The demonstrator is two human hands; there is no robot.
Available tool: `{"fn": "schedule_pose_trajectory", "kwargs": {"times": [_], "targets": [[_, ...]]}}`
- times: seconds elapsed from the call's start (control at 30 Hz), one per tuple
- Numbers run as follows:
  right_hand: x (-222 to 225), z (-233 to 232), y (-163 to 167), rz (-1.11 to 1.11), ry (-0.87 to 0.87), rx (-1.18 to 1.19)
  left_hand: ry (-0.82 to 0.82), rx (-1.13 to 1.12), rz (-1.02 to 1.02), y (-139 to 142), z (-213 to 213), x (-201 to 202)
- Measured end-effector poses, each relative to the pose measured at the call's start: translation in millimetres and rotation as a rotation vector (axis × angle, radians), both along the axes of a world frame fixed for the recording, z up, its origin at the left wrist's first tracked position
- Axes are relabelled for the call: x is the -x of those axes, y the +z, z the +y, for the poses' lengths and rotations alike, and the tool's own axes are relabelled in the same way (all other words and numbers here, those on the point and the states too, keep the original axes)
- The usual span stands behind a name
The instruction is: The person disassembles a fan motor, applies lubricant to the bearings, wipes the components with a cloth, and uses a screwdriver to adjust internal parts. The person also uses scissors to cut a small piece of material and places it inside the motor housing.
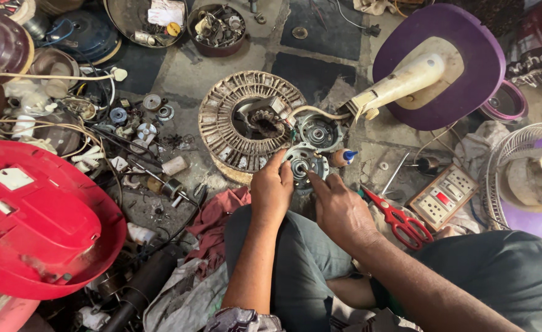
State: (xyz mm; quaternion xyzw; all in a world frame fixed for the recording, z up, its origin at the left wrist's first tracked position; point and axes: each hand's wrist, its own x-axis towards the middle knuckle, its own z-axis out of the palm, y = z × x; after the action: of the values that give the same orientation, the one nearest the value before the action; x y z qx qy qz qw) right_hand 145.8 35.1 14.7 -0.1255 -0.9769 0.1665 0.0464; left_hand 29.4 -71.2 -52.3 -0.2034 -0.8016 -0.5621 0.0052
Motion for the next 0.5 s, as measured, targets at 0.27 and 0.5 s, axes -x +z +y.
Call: {"fn": "schedule_pose_trajectory", "kwargs": {"times": [0.27,0.5], "targets": [[-2.3,0.2,3.3,0.052,0.037,0.013,0.014,-0.007,-0.019,-2.0,0.2,2.2],[1.2,-0.1,8.0,0.021,0.038,-0.009,0.011,-0.017,-0.021,-3.4,-0.2,2.9]]}}
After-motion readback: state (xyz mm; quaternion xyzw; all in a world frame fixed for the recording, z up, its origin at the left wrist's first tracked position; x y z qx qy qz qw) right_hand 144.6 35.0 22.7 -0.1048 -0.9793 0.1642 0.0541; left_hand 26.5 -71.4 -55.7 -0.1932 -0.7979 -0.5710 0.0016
